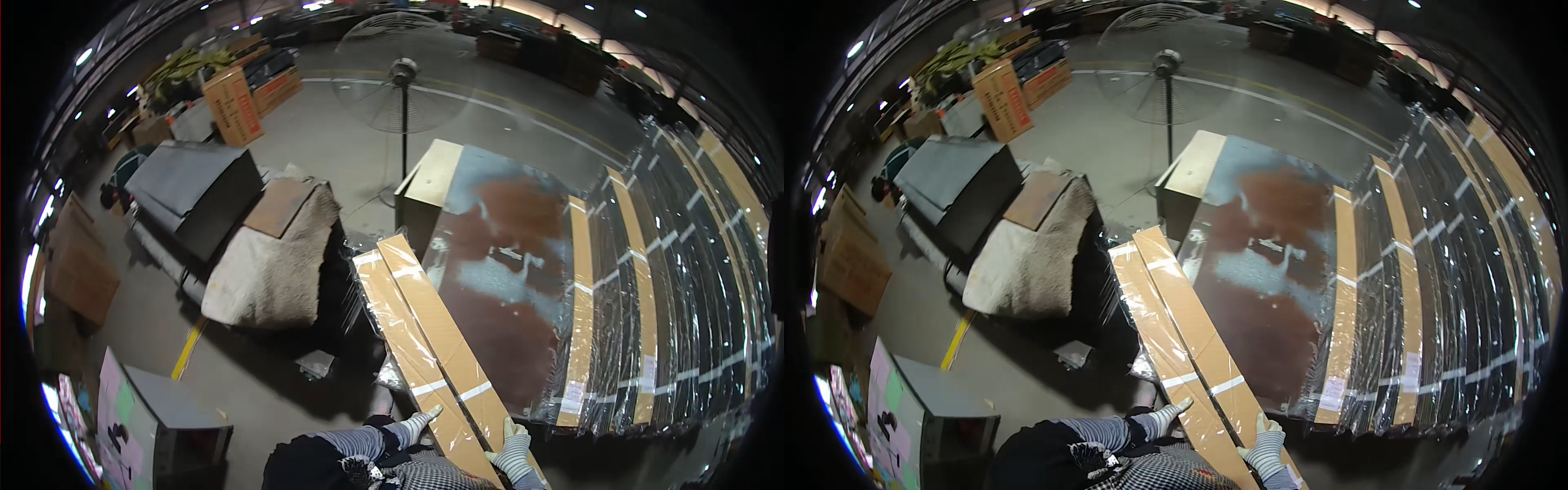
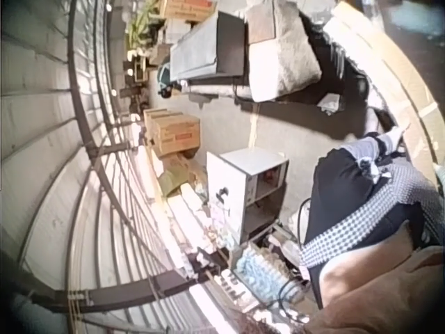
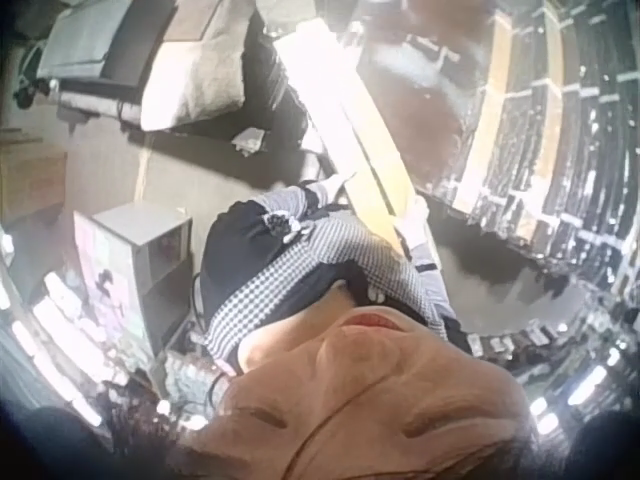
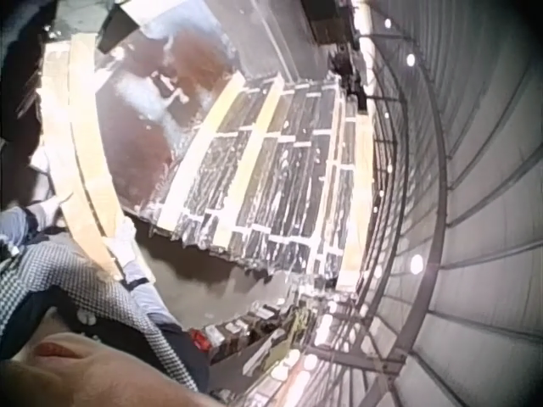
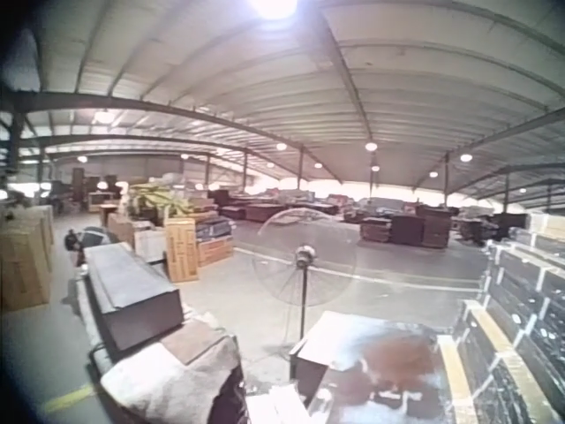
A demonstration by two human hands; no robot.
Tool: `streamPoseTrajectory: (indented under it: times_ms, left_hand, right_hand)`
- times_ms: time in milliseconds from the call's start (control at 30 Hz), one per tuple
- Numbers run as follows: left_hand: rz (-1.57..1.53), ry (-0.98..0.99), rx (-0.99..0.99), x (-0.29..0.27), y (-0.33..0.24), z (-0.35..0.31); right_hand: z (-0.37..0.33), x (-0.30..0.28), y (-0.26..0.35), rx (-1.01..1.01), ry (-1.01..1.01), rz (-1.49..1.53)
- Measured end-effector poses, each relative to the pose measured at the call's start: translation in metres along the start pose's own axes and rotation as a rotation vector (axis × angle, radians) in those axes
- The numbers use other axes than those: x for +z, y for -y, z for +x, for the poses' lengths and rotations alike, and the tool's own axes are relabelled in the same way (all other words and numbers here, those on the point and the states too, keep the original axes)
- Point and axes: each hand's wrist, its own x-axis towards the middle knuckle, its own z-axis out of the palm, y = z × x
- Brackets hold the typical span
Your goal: The person is stacking long, thin cardboard boxes from a table onto a large pile and organizing packing materials in a factory.
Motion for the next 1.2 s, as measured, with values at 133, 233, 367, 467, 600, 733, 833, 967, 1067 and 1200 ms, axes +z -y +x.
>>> streamPoseTrajectory:
  times_ms: [133, 233, 367, 467, 600, 733, 833, 967, 1067, 1200]
  left_hand:
    - [-0.113, 0.004, -0.094, 0.001, -0.033, -0.059]
    - [-0.273, -0.014, -0.097, -0.039, -0.039, -0.058]
    - [-0.566, -0.005, 0.158, -0.036, -0.066, -0.067]
    - [-0.633, -0.101, 0.213, -0.074, -0.099, -0.027]
    - [-0.408, -0.597, 0.364, -0.077, -0.142, -0.038]
    - [-0.409, -0.542, 0.385, -0.076, -0.174, -0.062]
    - [-0.515, -0.384, 0.487, -0.132, -0.167, -0.017]
    - [-0.316, -0.440, 0.444, -0.093, -0.195, -0.067]
    - [-0.292, -0.453, 0.465, -0.083, -0.199, -0.105]
    - [-0.127, -0.418, 0.576, -0.106, -0.215, -0.126]
  right_hand:
    - [0.032, -0.031, 0.020, -0.139, 0.021, -0.095]
    - [0.067, -0.050, 0.050, -0.279, 0.027, -0.109]
    - [0.109, -0.072, 0.100, -0.414, -0.070, -0.098]
    - [0.122, -0.097, 0.159, -0.318, -0.132, -0.010]
    - [0.119, -0.147, 0.207, -0.628, -0.304, -0.009]
    - [0.137, -0.158, 0.227, -0.586, -0.283, -0.144]
    - [0.152, -0.146, 0.245, -0.730, -0.429, -0.228]
    - [0.143, -0.181, 0.260, -0.565, -0.281, -0.118]
    - [0.164, -0.165, 0.252, -0.585, -0.285, -0.147]
    - [0.177, -0.158, 0.254, -0.596, -0.267, -0.160]
